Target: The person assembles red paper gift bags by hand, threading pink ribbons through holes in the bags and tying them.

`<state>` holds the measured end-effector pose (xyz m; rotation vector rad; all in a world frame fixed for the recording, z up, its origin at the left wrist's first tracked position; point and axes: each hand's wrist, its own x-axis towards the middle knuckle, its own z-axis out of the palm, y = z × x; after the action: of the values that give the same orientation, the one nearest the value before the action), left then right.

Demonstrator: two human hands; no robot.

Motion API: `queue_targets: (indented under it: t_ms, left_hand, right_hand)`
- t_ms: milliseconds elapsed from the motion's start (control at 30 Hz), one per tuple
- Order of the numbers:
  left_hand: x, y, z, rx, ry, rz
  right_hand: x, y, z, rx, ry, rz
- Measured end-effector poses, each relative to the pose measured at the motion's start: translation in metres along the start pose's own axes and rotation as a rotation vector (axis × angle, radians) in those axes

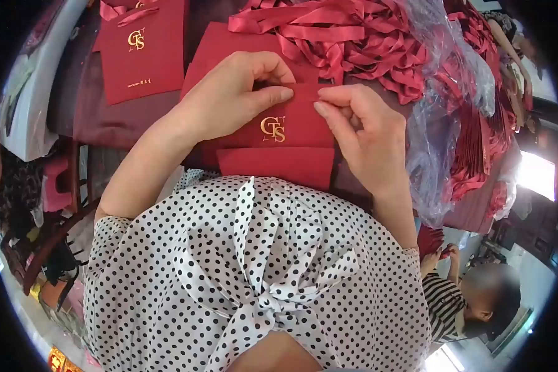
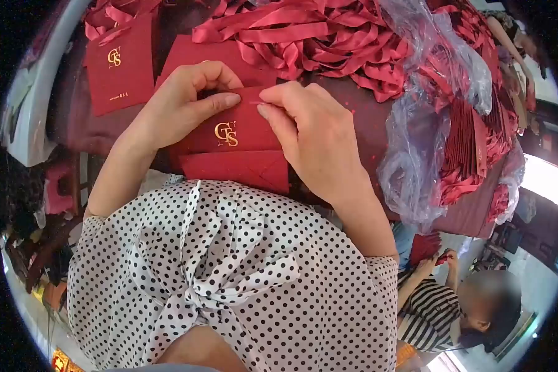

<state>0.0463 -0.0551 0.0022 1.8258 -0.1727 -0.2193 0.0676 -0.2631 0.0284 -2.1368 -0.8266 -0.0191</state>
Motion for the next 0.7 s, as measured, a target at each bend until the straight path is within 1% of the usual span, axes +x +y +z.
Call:
queue_targets:
  t_ms: [33, 100, 233, 300, 433, 500, 533, 600, 633, 667, 700]
  left_hand:
    - [-0.001, 0.001, -0.001, -0.004, 0.002, 0.001]
    - [-0.002, 0.003, -0.001, -0.022, -0.008, -0.026]
    - [-0.004, -0.001, 0.000, 0.023, -0.006, 0.030]
    - [-0.004, -0.002, 0.001, 0.080, 0.030, 0.102]
    - [-0.008, -0.001, 0.006, 0.095, 0.075, 0.084]
    - [-0.012, 0.002, 0.010, 0.192, 0.100, 0.119]
    - [-0.013, 0.003, 0.013, 0.190, 0.101, 0.120]
    - [-0.017, 0.005, 0.016, 0.366, 0.205, 0.287]
    - [-0.018, 0.006, 0.014, 0.352, 0.203, 0.247]
    - [-0.020, 0.011, 0.010, 0.351, 0.206, 0.250]
    - [-0.023, 0.016, 0.006, 0.210, 0.110, 0.112]
  right_hand:
    - [0.000, 0.000, 0.000, -0.003, -0.004, -0.001]
    - [0.002, 0.002, -0.001, -0.131, -0.024, -0.084]
    - [0.004, 0.000, 0.003, -0.146, 0.002, -0.118]
    - [0.003, 0.001, 0.004, -0.132, -0.027, -0.126]
    - [0.003, -0.003, 0.003, -0.211, -0.090, -0.130]
    - [0.003, -0.009, 0.004, -0.327, -0.151, -0.143]
    - [0.004, -0.012, 0.006, -0.330, -0.152, -0.143]
    - [0.006, -0.019, 0.013, -0.463, -0.112, -0.232]
    - [0.006, -0.016, 0.014, -0.466, -0.113, -0.233]
    - [0.007, -0.010, 0.018, -0.276, -0.082, -0.192]
    - [0.008, -0.007, 0.020, -0.086, -0.052, -0.150]
